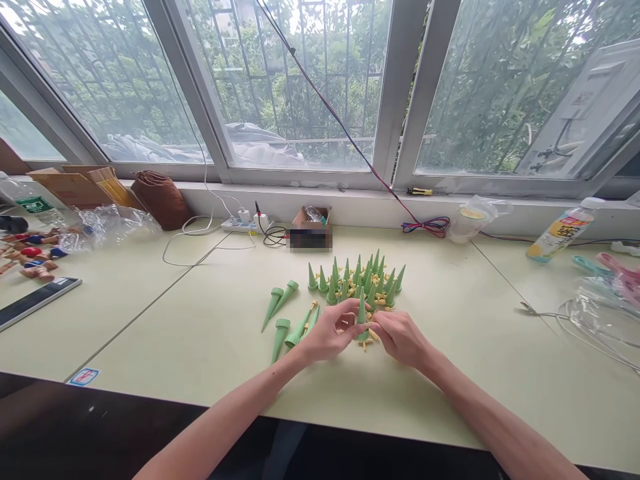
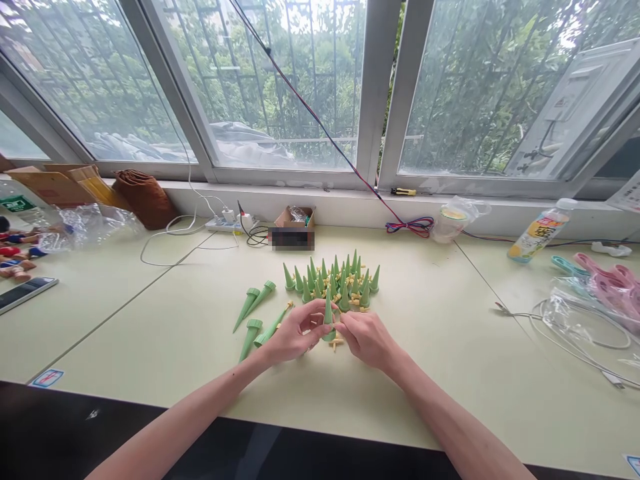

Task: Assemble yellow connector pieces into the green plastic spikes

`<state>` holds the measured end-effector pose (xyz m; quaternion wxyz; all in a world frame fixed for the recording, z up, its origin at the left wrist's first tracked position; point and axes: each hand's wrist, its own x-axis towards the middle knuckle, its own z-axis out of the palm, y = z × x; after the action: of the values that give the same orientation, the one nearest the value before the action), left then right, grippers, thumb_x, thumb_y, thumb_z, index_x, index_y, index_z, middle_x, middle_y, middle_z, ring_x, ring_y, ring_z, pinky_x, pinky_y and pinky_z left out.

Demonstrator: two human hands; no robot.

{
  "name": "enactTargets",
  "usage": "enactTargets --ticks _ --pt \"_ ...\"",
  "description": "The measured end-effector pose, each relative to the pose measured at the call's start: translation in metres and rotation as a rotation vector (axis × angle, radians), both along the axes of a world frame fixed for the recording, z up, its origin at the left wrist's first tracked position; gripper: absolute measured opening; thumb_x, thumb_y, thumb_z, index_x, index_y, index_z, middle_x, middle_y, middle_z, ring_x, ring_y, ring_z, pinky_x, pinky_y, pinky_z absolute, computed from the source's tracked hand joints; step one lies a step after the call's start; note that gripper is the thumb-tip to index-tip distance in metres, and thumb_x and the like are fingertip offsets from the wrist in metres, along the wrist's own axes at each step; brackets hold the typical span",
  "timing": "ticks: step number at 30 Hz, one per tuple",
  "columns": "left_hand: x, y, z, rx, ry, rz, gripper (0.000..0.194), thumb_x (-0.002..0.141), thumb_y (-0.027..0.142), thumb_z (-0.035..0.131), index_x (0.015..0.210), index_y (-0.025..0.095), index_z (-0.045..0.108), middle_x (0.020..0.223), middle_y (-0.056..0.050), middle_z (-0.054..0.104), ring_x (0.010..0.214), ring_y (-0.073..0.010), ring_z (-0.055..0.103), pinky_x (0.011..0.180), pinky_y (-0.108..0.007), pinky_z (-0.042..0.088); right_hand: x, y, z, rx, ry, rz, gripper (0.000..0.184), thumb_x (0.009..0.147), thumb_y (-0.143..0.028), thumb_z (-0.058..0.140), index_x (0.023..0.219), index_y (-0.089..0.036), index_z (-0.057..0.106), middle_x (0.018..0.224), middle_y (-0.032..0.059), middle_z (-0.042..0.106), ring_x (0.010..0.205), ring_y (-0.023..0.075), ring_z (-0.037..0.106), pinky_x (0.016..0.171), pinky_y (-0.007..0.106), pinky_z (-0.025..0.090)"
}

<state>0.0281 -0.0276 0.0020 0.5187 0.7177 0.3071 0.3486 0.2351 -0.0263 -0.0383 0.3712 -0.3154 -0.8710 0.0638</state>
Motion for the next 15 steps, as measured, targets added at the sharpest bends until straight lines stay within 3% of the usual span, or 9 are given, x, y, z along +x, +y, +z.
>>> enactTargets --ticks 4,9,15 --pt "0.0 0.001 -0.005 0.138 0.06 0.033 0.026 0.094 0.036 0.057 0.112 0.018 0.061 0.084 -0.003 0.058 0.061 -0.0096 0.045 0.065 -0.025 0.05 0.0 0.0 0.0 -0.039 0.023 0.008 0.044 0.107 -0.03 0.026 0.064 -0.021 0.033 0.056 -0.0039 0.033 0.049 0.0115 0.024 0.048 0.027 0.021" --pt "0.0 0.001 -0.013 0.338 0.152 0.084 0.021 0.096 0.03 0.054 0.112 0.018 0.062 0.093 -0.007 0.066 0.063 -0.0115 0.049 0.064 -0.026 0.047 -0.002 0.0 -0.002 -0.078 0.074 0.011 0.045 0.107 -0.029 0.024 0.063 -0.021 0.031 0.055 -0.0045 0.03 0.049 0.0109 0.022 0.049 0.026 0.02" --pt "0.001 0.0 -0.016 0.488 0.152 0.055 0.022 0.099 0.023 0.045 0.112 0.018 0.062 0.104 -0.012 0.069 0.079 -0.0169 0.061 0.069 -0.027 0.047 -0.003 -0.001 -0.002 -0.123 0.117 0.022 0.047 0.107 -0.03 0.023 0.062 -0.021 0.034 0.053 -0.0047 0.033 0.047 0.0099 0.028 0.049 0.025 0.025"
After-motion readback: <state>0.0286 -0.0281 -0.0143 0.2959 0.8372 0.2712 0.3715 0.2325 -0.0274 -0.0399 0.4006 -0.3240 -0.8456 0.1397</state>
